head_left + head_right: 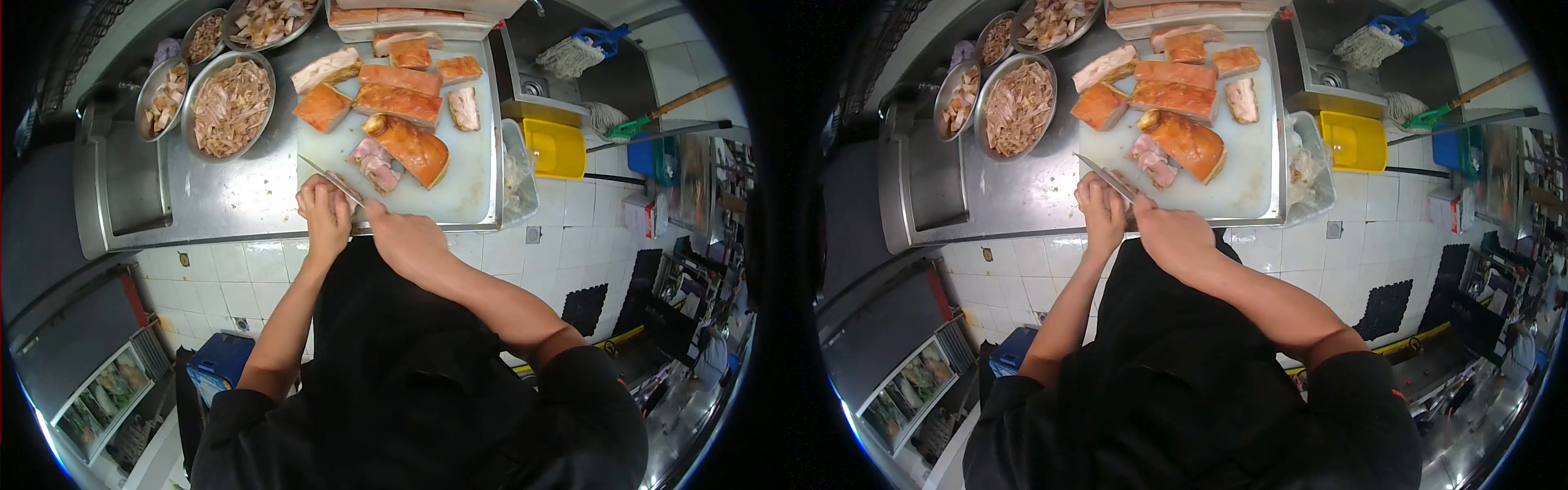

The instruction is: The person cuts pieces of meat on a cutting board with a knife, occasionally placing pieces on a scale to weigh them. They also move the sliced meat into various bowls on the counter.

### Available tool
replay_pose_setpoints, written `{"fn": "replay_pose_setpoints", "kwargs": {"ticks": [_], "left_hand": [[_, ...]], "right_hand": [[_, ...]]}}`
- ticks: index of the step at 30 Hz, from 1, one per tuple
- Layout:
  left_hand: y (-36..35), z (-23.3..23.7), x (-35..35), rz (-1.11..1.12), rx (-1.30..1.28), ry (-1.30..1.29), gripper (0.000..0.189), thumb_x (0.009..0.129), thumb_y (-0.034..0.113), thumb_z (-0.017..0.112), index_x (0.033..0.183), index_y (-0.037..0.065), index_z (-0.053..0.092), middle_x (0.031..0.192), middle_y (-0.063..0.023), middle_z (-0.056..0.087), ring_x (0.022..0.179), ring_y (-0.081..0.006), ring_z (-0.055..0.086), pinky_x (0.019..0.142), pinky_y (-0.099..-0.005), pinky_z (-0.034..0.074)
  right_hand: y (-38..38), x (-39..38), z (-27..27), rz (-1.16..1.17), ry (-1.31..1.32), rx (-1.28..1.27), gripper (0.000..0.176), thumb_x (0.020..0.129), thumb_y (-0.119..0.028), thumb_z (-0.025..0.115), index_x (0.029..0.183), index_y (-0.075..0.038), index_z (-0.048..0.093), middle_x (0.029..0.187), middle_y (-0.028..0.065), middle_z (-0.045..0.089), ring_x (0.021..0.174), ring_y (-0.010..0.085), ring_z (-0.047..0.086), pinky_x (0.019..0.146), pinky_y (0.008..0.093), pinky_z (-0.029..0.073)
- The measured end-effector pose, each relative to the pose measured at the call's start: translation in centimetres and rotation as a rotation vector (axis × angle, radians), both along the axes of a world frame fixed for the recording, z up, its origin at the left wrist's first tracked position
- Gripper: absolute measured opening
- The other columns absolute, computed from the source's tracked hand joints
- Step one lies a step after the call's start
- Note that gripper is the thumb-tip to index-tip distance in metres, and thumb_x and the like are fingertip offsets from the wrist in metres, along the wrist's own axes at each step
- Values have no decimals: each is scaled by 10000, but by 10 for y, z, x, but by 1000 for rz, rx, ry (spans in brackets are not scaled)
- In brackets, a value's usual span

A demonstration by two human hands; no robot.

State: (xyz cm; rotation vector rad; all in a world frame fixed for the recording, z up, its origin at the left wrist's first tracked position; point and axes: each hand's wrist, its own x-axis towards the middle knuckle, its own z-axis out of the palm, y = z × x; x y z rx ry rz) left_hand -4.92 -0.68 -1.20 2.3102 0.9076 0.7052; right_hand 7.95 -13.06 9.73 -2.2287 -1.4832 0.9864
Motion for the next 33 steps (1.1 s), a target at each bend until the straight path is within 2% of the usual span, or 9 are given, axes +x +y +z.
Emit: {"fn": "replay_pose_setpoints", "kwargs": {"ticks": [4, 7, 9, 12, 16, 22, 27, 30, 33], "left_hand": [[2, 0, 2, -4, -17, 4, 129, 913, 92, 585, 1032, 44, 569, 1225, -171, 505, 1099, -377, 450, 950, -504, 336], [2, -7, 0, -8, -8, -11, 125, 913, 92, 586, 1026, 42, 569, 1220, -172, 504, 1093, -371, 449, 948, -501, 335], [4, -10, -1, -19, 4, -22, 122, 912, 90, 588, 1023, 41, 568, 1216, -171, 504, 1091, -367, 448, 948, -497, 334], [4, -8, 0, -14, 0, -6, 117, 910, 87, 592, 1016, 42, 568, 1207, -175, 504, 1092, -365, 450, 958, -487, 333], [5, -9, 1, -32, -9, -38, 107, 908, 79, 590, 1007, 44, 572, 1187, -176, 513, 1091, -361, 455, 964, -476, 337], [8, -10, -1, -52, -7, -44, 83, 912, 71, 577, 984, 30, 571, 1151, -186, 529, 1085, -360, 467, 966, -472, 346], [7, -8, -1, -58, 1, -53, 84, 915, 74, 574, 983, 25, 568, 1121, -195, 534, 1070, -360, 474, 960, -466, 349], [9, -11, -2, -82, 0, -83, 64, 909, 49, 576, 967, 25, 564, 1108, -195, 530, 1075, -361, 469, 966, -468, 356], [12, -9, -11, -141, -73, -83, 190, 887, 81, 636, 1051, 27, 557, 1147, -187, 508, 1104, -352, 467, 995, -468, 364]], "right_hand": [[-3, 1, 12, -11, 12, -4, 134, 929, -55, 463, 1040, 18, 445, 762, 248, 688, 733, 440, 700, 642, 540, 540], [-23, 5, 15, 13, 53, -173, 124, 929, -47, 461, 1031, 23, 450, 761, 240, 691, 728, 440, 699, 648, 535, 544], [-14, -4, -12, -26, -18, 17, 121, 926, -47, 461, 1025, 22, 457, 791, 245, 700, 737, 437, 704, 646, 538, 544], [15, 0, -22, 5, 6, 27, 116, 927, -52, 462, 1017, 21, 463, 807, 250, 702, 742, 436, 706, 642, 538, 546], [-16, 11, -1, 23, 51, -60, 119, 926, -54, 463, 1018, 21, 464, 797, 246, 701, 737, 429, 707, 643, 533, 549], [5, 7, -35, 29, 20, 54, 122, 911, -35, 466, 1018, 22, 456, 791, 256, 696, 764, 437, 707, 654, 550, 546], [-21, 5, -29, 19, 42, -17, 273, 908, -31, 467, 1167, 54, 471, 846, 271, 697, 779, 443, 704, 684, 547, 549], [10, 3, -67, -25, 72, 67, 290, 929, -66, 479, 1202, 30, 490, 948, 259, 714, 839, 422, 721, 721, 547, 559], [15, 22, -73, -16, 180, 37, 396, 918, -69, 482, 1305, 12, 459, 954, 250, 713, 851, 433, 709, 750, 554, 548]]}}
